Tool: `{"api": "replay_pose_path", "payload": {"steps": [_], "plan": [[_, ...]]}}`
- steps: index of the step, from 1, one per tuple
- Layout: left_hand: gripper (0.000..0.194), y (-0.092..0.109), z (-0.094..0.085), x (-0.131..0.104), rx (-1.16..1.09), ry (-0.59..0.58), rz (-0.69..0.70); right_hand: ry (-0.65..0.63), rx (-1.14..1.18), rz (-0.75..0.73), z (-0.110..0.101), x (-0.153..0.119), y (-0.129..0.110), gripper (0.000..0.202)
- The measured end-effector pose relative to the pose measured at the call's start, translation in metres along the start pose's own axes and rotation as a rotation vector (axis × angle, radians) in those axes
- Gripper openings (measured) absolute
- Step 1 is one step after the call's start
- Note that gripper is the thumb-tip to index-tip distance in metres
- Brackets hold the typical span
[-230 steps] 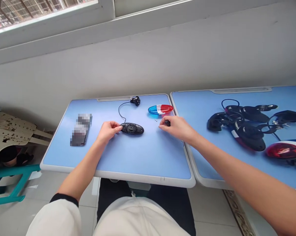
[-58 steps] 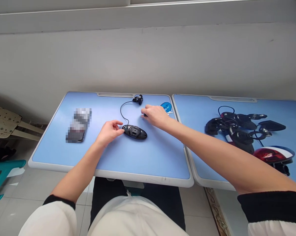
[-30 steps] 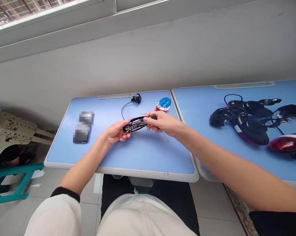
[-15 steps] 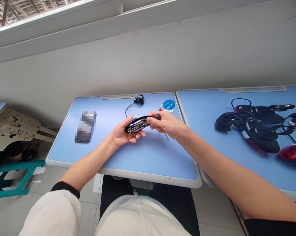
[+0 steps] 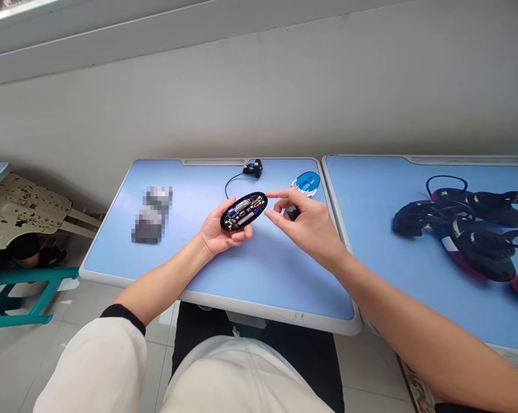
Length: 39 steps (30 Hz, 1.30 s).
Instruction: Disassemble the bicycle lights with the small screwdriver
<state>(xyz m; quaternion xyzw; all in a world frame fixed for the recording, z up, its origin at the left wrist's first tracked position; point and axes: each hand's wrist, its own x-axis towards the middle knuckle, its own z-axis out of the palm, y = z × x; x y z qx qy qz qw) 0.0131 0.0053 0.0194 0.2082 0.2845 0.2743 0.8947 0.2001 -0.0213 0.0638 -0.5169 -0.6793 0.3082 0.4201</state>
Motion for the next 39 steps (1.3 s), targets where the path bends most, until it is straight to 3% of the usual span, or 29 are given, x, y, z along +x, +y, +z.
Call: {"api": "replay_pose_path", "payload": {"steps": [4, 6, 10, 12, 19, 29, 39], "plan": [[0.068, -0.002, 0.001, -0.005, -0.024, -0.015, 0.08, -0.033, 0.091, 0.072, 0.009, -0.01, -0.005, 0.016], [0.07, -0.003, 0.004, -0.007, -0.024, -0.022, 0.12, -0.065, 0.254, 0.234, 0.011, -0.01, -0.006, 0.012], [0.057, -0.005, 0.007, -0.009, -0.021, -0.034, 0.149, -0.196, 0.735, 0.655, 0.011, -0.002, -0.007, 0.024], [0.05, -0.007, 0.007, -0.009, -0.01, -0.036, 0.173, -0.243, 0.911, 0.754, 0.013, 0.001, -0.006, 0.026], [0.046, -0.017, 0.009, -0.004, 0.103, 0.056, 0.311, -0.186, 1.167, 0.84, 0.026, 0.003, -0.002, 0.021], [0.051, -0.022, 0.013, -0.002, 0.264, 0.177, 0.451, -0.128, 1.257, 0.793, 0.039, 0.003, 0.0, 0.023], [0.058, -0.026, 0.02, -0.007, 0.377, 0.282, 0.558, -0.076, 1.196, 0.84, 0.044, 0.005, -0.002, 0.018]]}}
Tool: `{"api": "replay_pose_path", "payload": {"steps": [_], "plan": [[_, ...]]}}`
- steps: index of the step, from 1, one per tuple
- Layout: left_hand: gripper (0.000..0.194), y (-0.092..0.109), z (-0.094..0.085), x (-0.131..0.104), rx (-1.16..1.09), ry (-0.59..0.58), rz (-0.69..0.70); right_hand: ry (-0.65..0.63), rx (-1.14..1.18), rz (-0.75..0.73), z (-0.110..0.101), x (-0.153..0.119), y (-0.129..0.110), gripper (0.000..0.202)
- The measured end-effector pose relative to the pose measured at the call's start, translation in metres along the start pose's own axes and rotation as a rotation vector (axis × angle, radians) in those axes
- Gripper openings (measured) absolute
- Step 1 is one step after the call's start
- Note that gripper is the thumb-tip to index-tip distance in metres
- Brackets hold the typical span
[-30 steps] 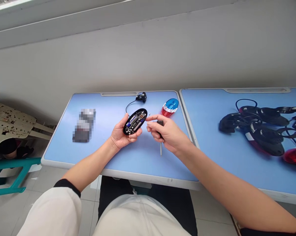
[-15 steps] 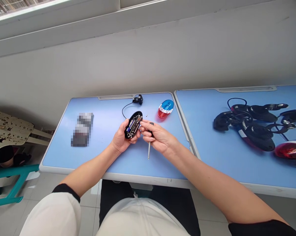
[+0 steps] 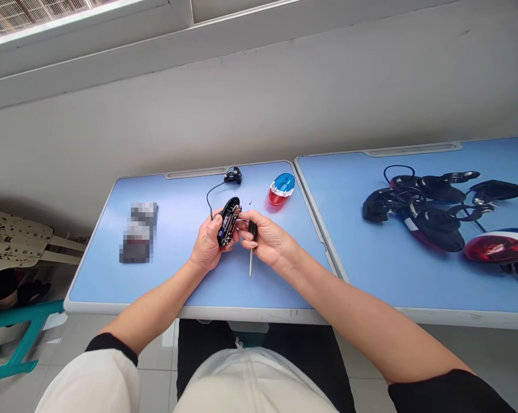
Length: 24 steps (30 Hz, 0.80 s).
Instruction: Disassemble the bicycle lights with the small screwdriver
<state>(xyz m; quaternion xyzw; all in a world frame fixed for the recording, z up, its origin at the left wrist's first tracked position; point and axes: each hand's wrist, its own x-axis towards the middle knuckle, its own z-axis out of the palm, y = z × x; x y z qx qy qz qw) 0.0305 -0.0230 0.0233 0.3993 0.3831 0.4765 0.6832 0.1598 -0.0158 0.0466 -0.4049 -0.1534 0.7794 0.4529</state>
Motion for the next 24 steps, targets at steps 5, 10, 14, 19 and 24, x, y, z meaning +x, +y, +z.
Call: {"api": "replay_pose_path", "payload": {"steps": [5, 10, 14, 19, 24], "plan": [[0.056, -0.004, 0.003, 0.0, 0.053, 0.07, 0.081, -0.012, 0.047, 0.059, 0.001, 0.004, -0.002, 0.008], [0.05, -0.007, 0.002, 0.003, 0.044, 0.153, 0.096, -0.045, 0.065, 0.039, 0.003, 0.006, 0.004, 0.019], [0.049, -0.008, 0.002, 0.006, 0.035, 0.145, 0.057, 0.041, 0.021, -0.073, 0.004, 0.008, 0.014, 0.027], [0.046, -0.006, 0.003, 0.008, 0.062, 0.136, 0.02, 0.05, -0.068, -0.179, 0.003, 0.007, 0.015, 0.025], [0.045, 0.0, -0.003, 0.012, 0.077, 0.22, 0.014, 0.099, -0.527, -0.301, -0.005, 0.009, -0.021, 0.02]]}}
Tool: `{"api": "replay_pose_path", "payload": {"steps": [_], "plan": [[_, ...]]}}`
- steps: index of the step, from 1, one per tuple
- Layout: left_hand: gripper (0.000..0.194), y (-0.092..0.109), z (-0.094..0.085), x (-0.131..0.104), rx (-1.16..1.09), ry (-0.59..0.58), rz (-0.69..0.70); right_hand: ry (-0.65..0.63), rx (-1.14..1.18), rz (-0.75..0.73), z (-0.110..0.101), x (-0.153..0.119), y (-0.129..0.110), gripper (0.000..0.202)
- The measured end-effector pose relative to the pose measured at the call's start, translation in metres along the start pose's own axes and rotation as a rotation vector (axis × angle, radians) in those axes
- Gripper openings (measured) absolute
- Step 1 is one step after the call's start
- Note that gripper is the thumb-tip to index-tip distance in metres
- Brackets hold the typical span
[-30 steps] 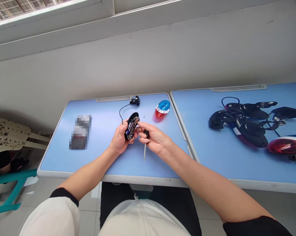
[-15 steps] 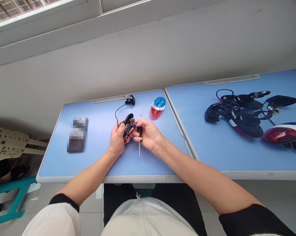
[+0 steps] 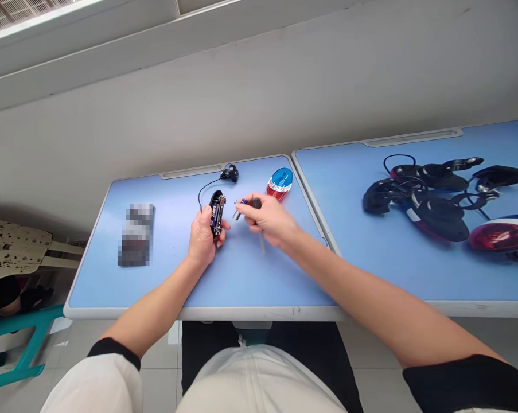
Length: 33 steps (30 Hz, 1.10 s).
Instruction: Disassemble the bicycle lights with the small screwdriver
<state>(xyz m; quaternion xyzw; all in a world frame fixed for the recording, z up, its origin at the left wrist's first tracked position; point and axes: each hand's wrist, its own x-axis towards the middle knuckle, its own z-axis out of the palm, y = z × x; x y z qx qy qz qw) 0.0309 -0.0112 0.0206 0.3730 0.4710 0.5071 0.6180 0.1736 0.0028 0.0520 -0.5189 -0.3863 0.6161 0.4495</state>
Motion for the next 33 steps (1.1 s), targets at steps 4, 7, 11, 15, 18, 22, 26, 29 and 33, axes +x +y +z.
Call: {"api": "replay_pose_path", "payload": {"steps": [4, 7, 11, 15, 18, 22, 26, 29, 33], "plan": [[0.041, 0.005, -0.004, 0.005, -0.021, 0.056, -0.033, 0.072, -0.688, -0.205, -0.026, 0.034, -0.03, 0.021], [0.04, 0.006, -0.004, 0.006, -0.035, 0.057, -0.064, 0.115, -1.088, -0.278, -0.038, 0.065, -0.04, 0.021], [0.04, 0.007, -0.005, 0.007, -0.048, 0.045, -0.076, 0.12, -1.345, -0.175, -0.046, 0.095, -0.038, 0.016], [0.042, 0.008, -0.005, 0.008, -0.059, 0.042, -0.089, 0.097, -1.486, -0.135, -0.047, 0.104, -0.034, 0.02], [0.044, 0.009, -0.005, 0.009, -0.072, 0.044, -0.099, 0.09, -1.572, -0.098, -0.045, 0.102, -0.033, 0.019], [0.043, 0.009, -0.006, 0.01, -0.097, 0.029, -0.103, 0.099, -1.618, -0.046, -0.044, 0.098, -0.033, 0.017], [0.043, 0.009, -0.008, 0.012, -0.148, -0.003, -0.108, 0.153, -1.471, -0.172, -0.047, 0.089, -0.038, 0.016], [0.044, 0.009, -0.009, 0.013, -0.188, -0.054, -0.113, 0.177, -1.023, -0.301, -0.04, 0.067, -0.043, 0.007], [0.046, 0.007, -0.008, 0.013, -0.206, -0.15, -0.098, -0.037, -0.154, 0.045, -0.013, 0.027, -0.038, 0.016]]}}
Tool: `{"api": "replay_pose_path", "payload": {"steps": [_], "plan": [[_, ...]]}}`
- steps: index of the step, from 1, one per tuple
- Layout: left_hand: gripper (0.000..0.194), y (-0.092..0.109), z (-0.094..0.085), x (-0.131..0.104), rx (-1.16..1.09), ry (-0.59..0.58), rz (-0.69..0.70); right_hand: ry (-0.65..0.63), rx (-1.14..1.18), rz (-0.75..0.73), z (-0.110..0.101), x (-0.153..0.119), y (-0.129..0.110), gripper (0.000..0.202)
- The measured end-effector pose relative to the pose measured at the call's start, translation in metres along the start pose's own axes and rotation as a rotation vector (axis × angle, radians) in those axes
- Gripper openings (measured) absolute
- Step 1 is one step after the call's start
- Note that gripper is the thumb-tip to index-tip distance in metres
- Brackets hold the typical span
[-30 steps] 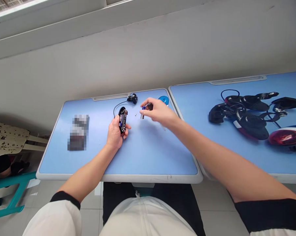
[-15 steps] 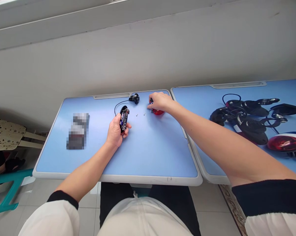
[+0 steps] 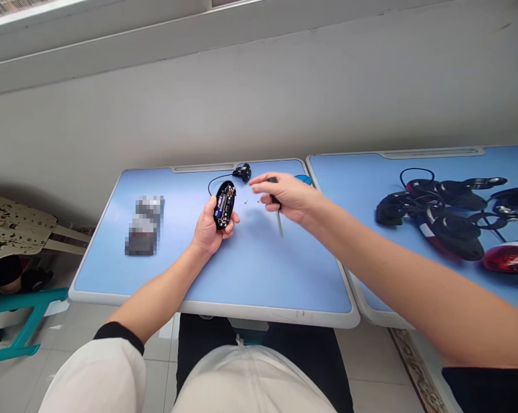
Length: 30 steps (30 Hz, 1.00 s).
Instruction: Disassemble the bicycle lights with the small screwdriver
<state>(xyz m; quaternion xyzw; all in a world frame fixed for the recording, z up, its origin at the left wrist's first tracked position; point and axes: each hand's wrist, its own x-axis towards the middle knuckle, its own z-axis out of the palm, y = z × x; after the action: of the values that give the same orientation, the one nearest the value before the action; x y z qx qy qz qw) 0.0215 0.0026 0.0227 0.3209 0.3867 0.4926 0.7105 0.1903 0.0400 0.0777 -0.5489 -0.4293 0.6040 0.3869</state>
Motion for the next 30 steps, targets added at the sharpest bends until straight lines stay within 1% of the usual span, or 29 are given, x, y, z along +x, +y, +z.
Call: {"api": "replay_pose_path", "payload": {"steps": [2, 5, 7, 9, 11, 12, 14, 15, 16, 18, 21, 24, 27, 30], "plan": [[0.047, -0.002, 0.001, -0.001, 0.008, -0.025, 0.022, -0.097, 0.192, 0.129, 0.017, -0.014, 0.006, 0.019], [0.047, -0.004, 0.002, -0.003, 0.016, -0.032, 0.065, -0.216, 0.302, 0.189, 0.036, -0.024, 0.015, 0.017], [0.048, -0.006, 0.002, -0.004, 0.024, -0.027, 0.094, -0.233, 0.325, 0.184, 0.041, -0.025, 0.02, 0.017], [0.051, -0.007, 0.002, -0.004, 0.042, -0.023, 0.112, -0.195, 0.294, 0.156, 0.043, -0.025, 0.023, 0.019], [0.052, -0.007, 0.002, -0.005, 0.07, -0.022, 0.11, -0.077, 0.161, 0.063, 0.042, -0.027, 0.024, 0.025], [0.052, -0.007, 0.003, -0.005, 0.084, -0.019, 0.102, 0.011, 0.054, -0.024, 0.041, -0.028, 0.024, 0.031], [0.051, -0.008, 0.003, -0.005, 0.11, -0.01, 0.084, 0.158, -0.193, -0.269, 0.039, -0.029, 0.024, 0.038], [0.05, -0.008, 0.003, -0.005, 0.122, -0.005, 0.076, 0.196, -0.309, -0.396, 0.037, -0.028, 0.023, 0.038], [0.049, -0.008, 0.003, -0.005, 0.133, 0.0, 0.071, 0.2, -0.406, -0.506, 0.035, -0.027, 0.023, 0.034], [0.047, -0.008, 0.003, -0.005, 0.152, 0.006, 0.055, 0.154, -0.546, -0.649, 0.03, -0.023, 0.021, 0.022], [0.044, -0.007, 0.002, -0.004, 0.172, 0.006, 0.016, 0.125, -0.677, -0.732, 0.025, -0.013, 0.02, 0.009], [0.041, -0.005, 0.002, -0.004, 0.187, 0.001, -0.017, 0.148, -0.759, -0.783, 0.023, -0.008, 0.022, 0.004], [0.042, -0.005, 0.002, -0.004, 0.195, -0.003, -0.036, 0.153, -0.827, -0.822, 0.024, -0.009, 0.025, 0.009], [0.043, -0.005, 0.002, -0.003, 0.181, 0.013, -0.053, 0.101, -0.913, -0.831, 0.028, -0.016, 0.028, 0.016]]}}
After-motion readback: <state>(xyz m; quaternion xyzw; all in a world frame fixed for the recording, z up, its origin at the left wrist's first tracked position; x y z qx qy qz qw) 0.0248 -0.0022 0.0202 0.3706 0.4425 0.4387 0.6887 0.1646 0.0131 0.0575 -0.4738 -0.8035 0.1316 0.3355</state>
